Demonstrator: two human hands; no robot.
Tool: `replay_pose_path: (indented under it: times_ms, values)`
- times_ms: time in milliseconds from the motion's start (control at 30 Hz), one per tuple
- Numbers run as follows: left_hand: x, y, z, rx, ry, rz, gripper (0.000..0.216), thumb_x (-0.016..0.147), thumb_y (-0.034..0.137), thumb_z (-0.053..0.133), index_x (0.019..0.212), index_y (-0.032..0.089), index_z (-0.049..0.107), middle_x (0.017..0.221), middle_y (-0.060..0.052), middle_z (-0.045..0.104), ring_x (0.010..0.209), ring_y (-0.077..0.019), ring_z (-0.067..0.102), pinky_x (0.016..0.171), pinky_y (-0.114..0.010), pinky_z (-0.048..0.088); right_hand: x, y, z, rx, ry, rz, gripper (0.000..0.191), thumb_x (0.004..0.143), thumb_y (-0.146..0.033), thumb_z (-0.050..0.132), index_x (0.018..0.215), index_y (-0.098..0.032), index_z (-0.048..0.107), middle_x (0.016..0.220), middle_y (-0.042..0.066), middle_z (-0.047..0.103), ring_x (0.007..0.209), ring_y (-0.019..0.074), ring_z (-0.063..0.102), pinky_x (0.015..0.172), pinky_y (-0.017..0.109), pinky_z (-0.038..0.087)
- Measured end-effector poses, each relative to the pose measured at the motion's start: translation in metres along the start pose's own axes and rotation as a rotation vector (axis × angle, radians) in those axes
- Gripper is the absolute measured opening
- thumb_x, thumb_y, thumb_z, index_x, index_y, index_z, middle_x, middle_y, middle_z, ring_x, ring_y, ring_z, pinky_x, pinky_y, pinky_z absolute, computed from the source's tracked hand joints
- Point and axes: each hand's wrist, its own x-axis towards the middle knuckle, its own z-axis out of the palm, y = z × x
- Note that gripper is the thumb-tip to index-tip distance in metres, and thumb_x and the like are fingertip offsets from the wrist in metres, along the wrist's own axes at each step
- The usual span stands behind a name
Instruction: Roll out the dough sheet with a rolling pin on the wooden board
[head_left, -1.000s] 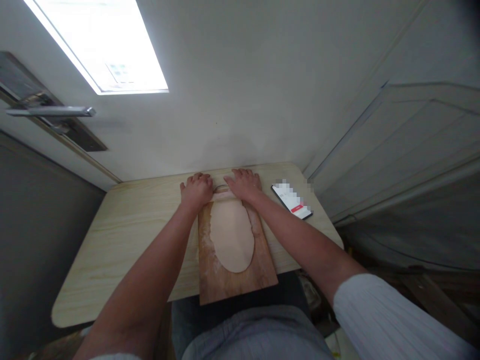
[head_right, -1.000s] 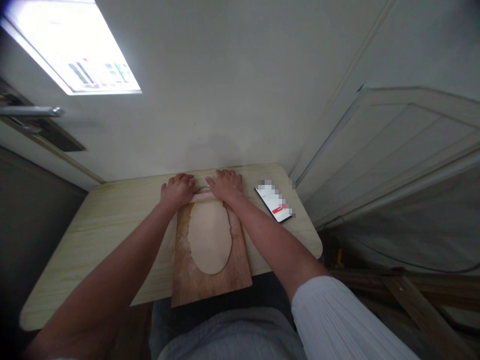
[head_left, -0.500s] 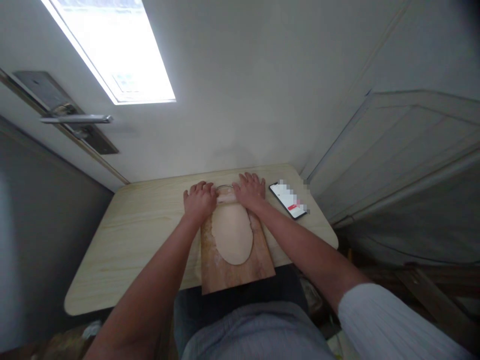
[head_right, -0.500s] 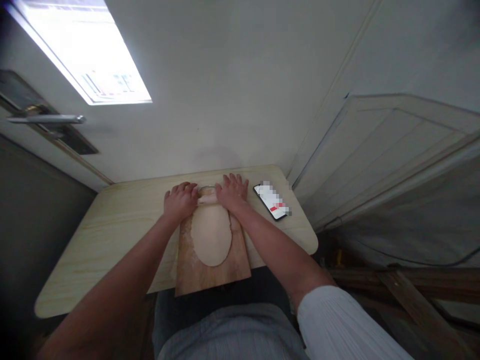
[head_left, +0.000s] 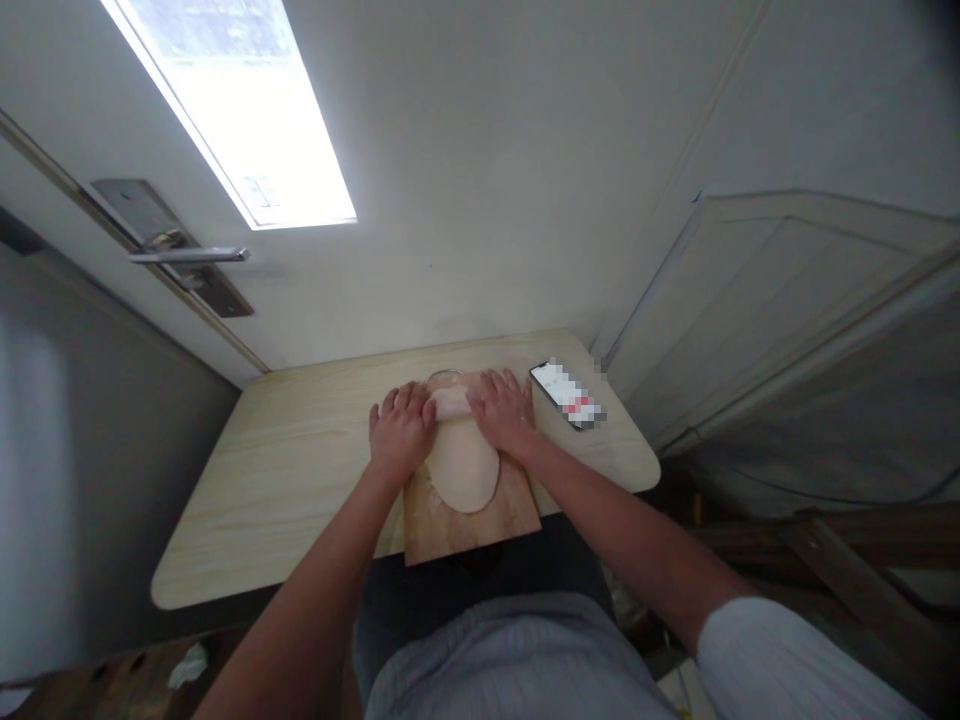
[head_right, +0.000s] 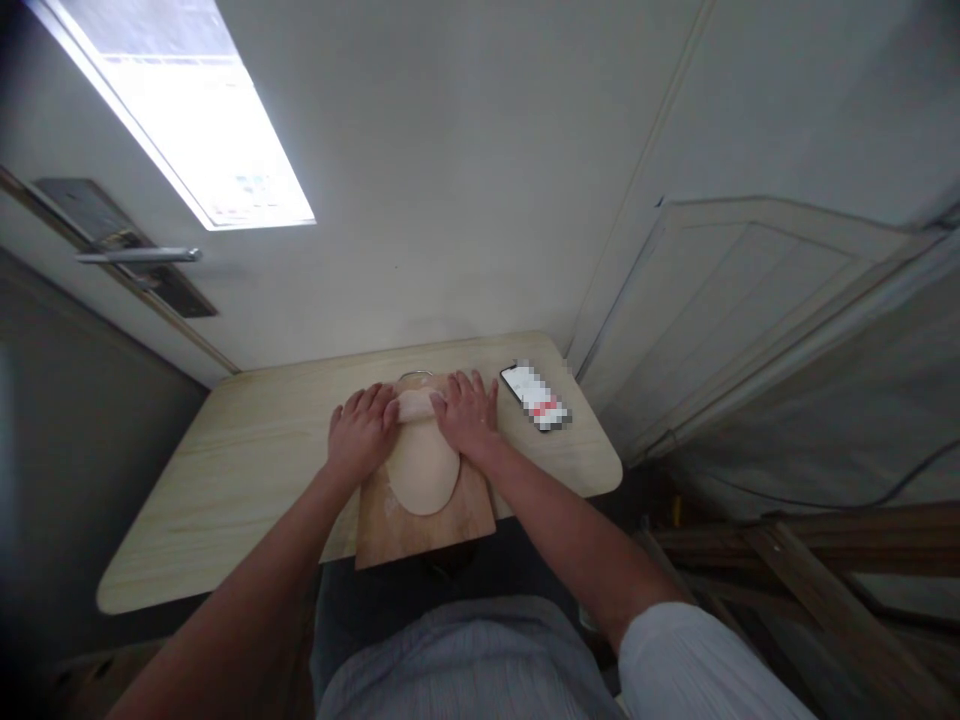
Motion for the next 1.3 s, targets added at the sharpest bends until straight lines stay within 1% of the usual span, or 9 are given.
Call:
replay_pose_path:
  times_ms: [167, 333, 433, 500, 600, 700, 933, 1100, 1300]
  values:
    - [-0.038, 0.002, -0.003, -0.036, -0.013, 0.036, 0.06, 0.104, 0.047, 0.02, 0.154, 0.019, 0.04, 0.157, -0.012, 0.047, 0.147, -0.0289, 0.038, 0.118, -0.054, 0.031, -0.04, 0.003, -0.006, 0.014, -0.005, -0.022, 0.058, 0.106, -0.048, 0.03, 0.153, -0.015, 0.039, 0.16, 0.014, 0.04, 0.15, 0.029, 0.029, 0.121, 0.06, 0.014]
    - [-0.08, 0.006, -0.003, -0.056, -0.003, 0.049, 0.059, 0.104, 0.045, 0.025, 0.156, 0.021, 0.036, 0.159, -0.011, 0.043, 0.149, -0.0278, 0.035, 0.12, -0.056, 0.029, -0.089, 0.007, -0.013, 0.014, -0.031, -0.07, 0.062, 0.105, -0.049, 0.029, 0.157, -0.013, 0.034, 0.163, 0.015, 0.033, 0.153, 0.0295, 0.023, 0.121, 0.062, 0.012]
    - [-0.095, 0.008, -0.002, -0.06, -0.023, 0.032, 0.06, 0.103, 0.044, 0.027, 0.159, 0.023, 0.03, 0.162, -0.009, 0.039, 0.152, -0.0275, 0.031, 0.12, -0.056, 0.029, -0.108, 0.007, -0.016, -0.005, -0.033, -0.088, 0.064, 0.105, -0.05, 0.029, 0.158, -0.013, 0.032, 0.164, 0.014, 0.029, 0.154, 0.0298, 0.02, 0.122, 0.061, 0.012]
    - [-0.098, 0.008, -0.001, -0.059, -0.037, 0.022, 0.061, 0.103, 0.044, 0.026, 0.16, 0.025, 0.027, 0.163, -0.008, 0.037, 0.153, -0.0271, 0.029, 0.121, -0.057, 0.028, -0.111, 0.006, -0.016, -0.02, -0.033, -0.089, 0.065, 0.104, -0.05, 0.03, 0.159, -0.015, 0.031, 0.164, 0.014, 0.029, 0.155, 0.0302, 0.019, 0.122, 0.061, 0.013]
    - [-0.092, 0.007, 0.0, -0.049, -0.04, 0.023, 0.061, 0.103, 0.045, 0.027, 0.161, 0.026, 0.025, 0.164, -0.008, 0.035, 0.153, -0.0267, 0.028, 0.122, -0.057, 0.026, -0.103, 0.004, -0.015, -0.032, -0.04, -0.071, 0.065, 0.104, -0.051, 0.033, 0.16, -0.017, 0.03, 0.164, 0.014, 0.03, 0.155, 0.031, 0.019, 0.121, 0.063, 0.015]
    - [-0.08, 0.005, 0.001, -0.038, -0.033, 0.036, 0.063, 0.103, 0.047, 0.027, 0.161, 0.024, 0.025, 0.163, -0.01, 0.035, 0.153, -0.0274, 0.028, 0.122, -0.059, 0.024, -0.089, 0.003, -0.012, -0.036, -0.046, -0.068, 0.067, 0.103, -0.053, 0.034, 0.159, -0.017, 0.03, 0.164, 0.015, 0.03, 0.154, 0.0315, 0.019, 0.122, 0.063, 0.013]
    - [-0.051, 0.004, 0.003, -0.033, -0.029, 0.027, 0.064, 0.103, 0.051, 0.024, 0.157, 0.018, 0.032, 0.162, -0.014, 0.038, 0.153, -0.028, 0.028, 0.122, -0.059, 0.022, -0.059, 0.002, -0.003, -0.024, -0.019, -0.051, 0.07, 0.104, -0.056, 0.033, 0.157, -0.012, 0.032, 0.163, 0.018, 0.032, 0.152, 0.0323, 0.023, 0.122, 0.062, 0.009]
    - [-0.033, 0.003, 0.004, -0.029, -0.048, 0.007, 0.064, 0.103, 0.051, 0.022, 0.156, 0.019, 0.034, 0.162, -0.013, 0.038, 0.152, -0.0283, 0.029, 0.122, -0.06, 0.019, -0.042, 0.001, 0.002, -0.026, 0.014, -0.04, 0.07, 0.103, -0.058, 0.033, 0.157, -0.013, 0.033, 0.163, 0.018, 0.033, 0.151, 0.0329, 0.025, 0.121, 0.061, 0.009]
    - [-0.012, 0.001, 0.005, -0.043, -0.028, 0.008, 0.062, 0.103, 0.051, 0.02, 0.154, 0.021, 0.039, 0.16, -0.012, 0.041, 0.15, -0.0283, 0.033, 0.121, -0.061, 0.021, -0.018, -0.001, -0.001, -0.008, -0.014, -0.016, 0.066, 0.104, -0.057, 0.031, 0.154, -0.014, 0.038, 0.16, 0.017, 0.038, 0.147, 0.0322, 0.032, 0.12, 0.062, 0.011]
